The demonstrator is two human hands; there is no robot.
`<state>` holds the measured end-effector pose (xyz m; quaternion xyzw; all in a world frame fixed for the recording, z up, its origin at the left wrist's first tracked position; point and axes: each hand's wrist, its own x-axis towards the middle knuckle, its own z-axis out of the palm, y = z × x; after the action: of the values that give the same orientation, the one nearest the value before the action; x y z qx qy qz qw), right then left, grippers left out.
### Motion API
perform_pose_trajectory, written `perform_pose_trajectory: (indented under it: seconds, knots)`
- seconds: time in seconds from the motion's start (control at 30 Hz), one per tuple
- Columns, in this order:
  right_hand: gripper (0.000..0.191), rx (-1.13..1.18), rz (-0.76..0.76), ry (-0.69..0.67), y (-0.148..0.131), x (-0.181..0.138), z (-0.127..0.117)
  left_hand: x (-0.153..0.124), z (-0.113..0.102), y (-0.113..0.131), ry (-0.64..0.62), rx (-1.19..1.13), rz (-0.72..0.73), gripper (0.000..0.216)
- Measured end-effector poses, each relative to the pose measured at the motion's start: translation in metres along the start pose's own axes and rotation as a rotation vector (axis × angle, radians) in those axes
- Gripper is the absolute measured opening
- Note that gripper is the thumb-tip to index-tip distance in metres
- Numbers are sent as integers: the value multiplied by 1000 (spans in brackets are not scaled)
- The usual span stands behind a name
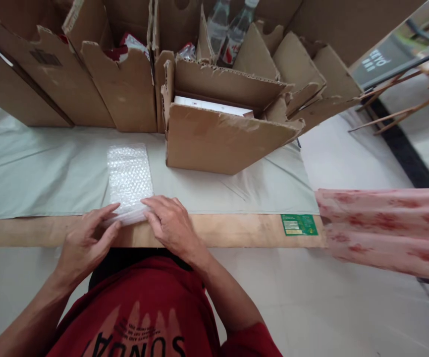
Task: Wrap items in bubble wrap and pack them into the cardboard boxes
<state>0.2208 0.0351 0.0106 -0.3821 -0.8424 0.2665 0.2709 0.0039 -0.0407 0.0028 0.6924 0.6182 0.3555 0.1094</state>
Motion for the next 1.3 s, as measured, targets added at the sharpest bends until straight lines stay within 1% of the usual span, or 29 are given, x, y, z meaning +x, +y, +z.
perform_pose_trajectory:
  seconds: [0.07, 0.1, 0.13, 0.23, 0.3, 0.37, 0.4, 0.47, 0.5, 0.6, 0.67, 0.73, 0.83, 0.9, 0.97, 1.03, 1.07, 1.17, 1.23, 1.3]
  knots:
    - [25, -71, -12, 100, -1, -2, -1, 6, 3, -6, 5, -3, -90, 30]
    - [24, -113, -38, 123, -1, -3, -2, 9, 5, -9, 7, 9, -112, 31]
    - [24, -153, -72, 116, -1, -4, -1, 12, 7, -12, 10, 30, -120, 32]
    - [25, -246, -181, 2, 1, -1, 3, 17, 12, -18, 51, 120, -91, 33]
    - [27, -276, -212, -68, 3, 3, 7, 16, 12, -18, 102, 164, -50, 33]
    - [27, -255, -201, -94, 6, 7, 10, 11, 9, -15, 119, 171, 32, 35]
    - [27, -226, -185, -97, 6, 9, 10, 8, 5, -13, 105, 163, 83, 38]
    - [25, -147, -155, -101, 5, 9, 8, 1, -2, -9, 46, 128, 163, 39]
    - [24, -104, -143, -106, 4, 8, 6, -1, -5, -8, 18, 107, 175, 38]
    - [26, -29, -101, -84, 1, 6, 2, 1, -8, -11, -5, 68, 130, 33]
    - [31, -67, -80, -23, 0, 6, 1, 10, -3, -19, 20, 88, 93, 31]
    - [35, -152, -90, -3, 1, 8, 1, 21, 4, -28, 58, 142, 77, 28]
    - [38, -267, -137, -91, 4, 15, 4, 31, 11, -37, 128, 207, 60, 28]
    - [37, -295, -150, -140, 7, 19, 6, 29, 10, -36, 155, 202, 77, 31]
    - [34, -262, -147, -152, 8, 22, 7, 21, 4, -31, 133, 184, 138, 35]
    - [31, -183, -137, -151, 7, 22, 7, 12, -5, -24, 70, 156, 192, 38]
    - [30, -140, -136, -158, 7, 22, 6, 8, -8, -21, 39, 136, 194, 38]
    - [30, -66, -118, -180, 4, 20, 4, 4, -14, -21, 1, 66, 123, 36]
    - [32, -101, -81, -135, 2, 19, 4, 9, -12, -27, 18, 74, 73, 32]
    - [33, -185, -64, -65, 1, 20, 5, 17, -6, -36, 51, 128, 35, 29]
